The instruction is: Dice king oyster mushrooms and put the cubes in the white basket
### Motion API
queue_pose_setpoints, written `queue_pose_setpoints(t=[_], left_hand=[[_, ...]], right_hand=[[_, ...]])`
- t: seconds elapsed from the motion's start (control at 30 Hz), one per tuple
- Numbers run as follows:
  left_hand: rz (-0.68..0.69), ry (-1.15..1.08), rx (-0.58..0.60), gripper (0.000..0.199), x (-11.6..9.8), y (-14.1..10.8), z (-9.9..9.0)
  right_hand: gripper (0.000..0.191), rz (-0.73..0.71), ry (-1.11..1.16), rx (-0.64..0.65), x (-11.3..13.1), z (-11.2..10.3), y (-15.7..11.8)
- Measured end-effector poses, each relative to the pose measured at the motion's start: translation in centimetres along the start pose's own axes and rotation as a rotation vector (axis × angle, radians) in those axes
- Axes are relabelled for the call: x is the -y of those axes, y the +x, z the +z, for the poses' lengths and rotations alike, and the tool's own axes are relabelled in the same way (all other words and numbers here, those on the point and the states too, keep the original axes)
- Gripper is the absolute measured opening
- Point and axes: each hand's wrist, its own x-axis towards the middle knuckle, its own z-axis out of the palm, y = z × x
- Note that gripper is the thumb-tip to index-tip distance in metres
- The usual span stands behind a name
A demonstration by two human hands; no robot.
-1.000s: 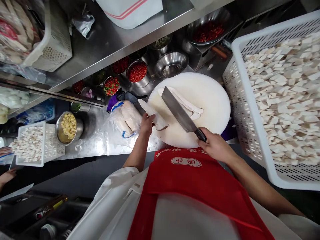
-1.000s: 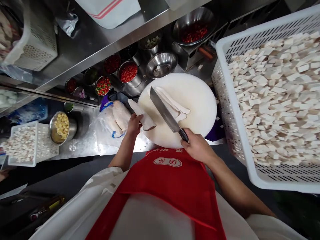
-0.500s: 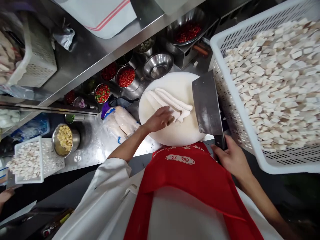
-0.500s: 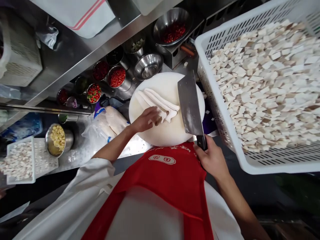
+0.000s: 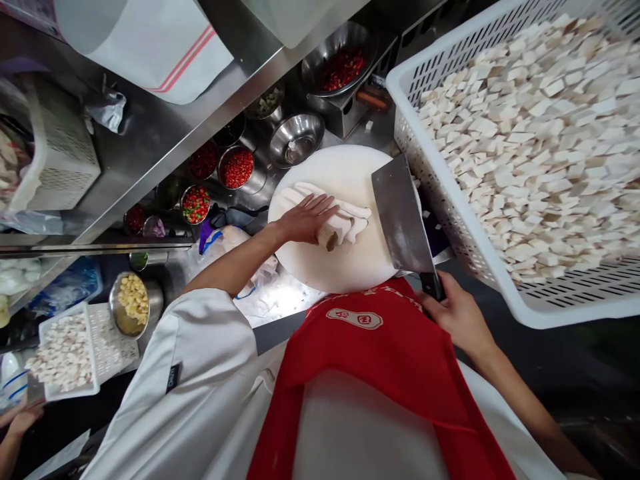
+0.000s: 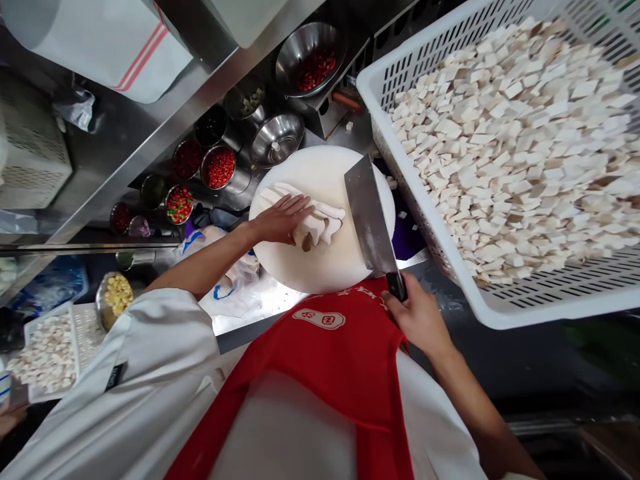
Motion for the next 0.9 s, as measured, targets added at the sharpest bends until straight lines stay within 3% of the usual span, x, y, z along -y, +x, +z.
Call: queue_pose_setpoints(t=[0.13,0.23,0.53,0.63,0.8,0.9], left_hand=[[-0.004,-0.090,-0.052,0.089,-0.1,0.0,-0.6],[0.004,-0.036,-0.045,0.079,-0.4,-0.8,-0.4],[-0.069,-0.027,-0.178,0.070,-1.6,-1.5,2.4],[-0.073,0.056,-0.115,0.068,-2.0,-1.8,2.8],[-0.053,0.030,0.135,0.067,-2.9,-3.6,4.2],[-0.054,-0.041,0.155,0.068,-3.2,-4.7,4.7]], right_hand=[[0.039,0.023,-0.023,0.023,0.2,0.0,0.0],[0.040,0.038,-0.011,0.033,0.3,-0.1,0.1],[0.040,0.010,-0.035,-0.012,0.2,-0.3,0.4],[0.043,-0.019,-0.053,-0.020,-0.1,-0.5,0.3],[0.045,-0.093,-0.090,0.022,-0.7,-0.9,0.3],[0.046,-0.154,-0.114,0.083,-0.7,-0.8,0.5]])
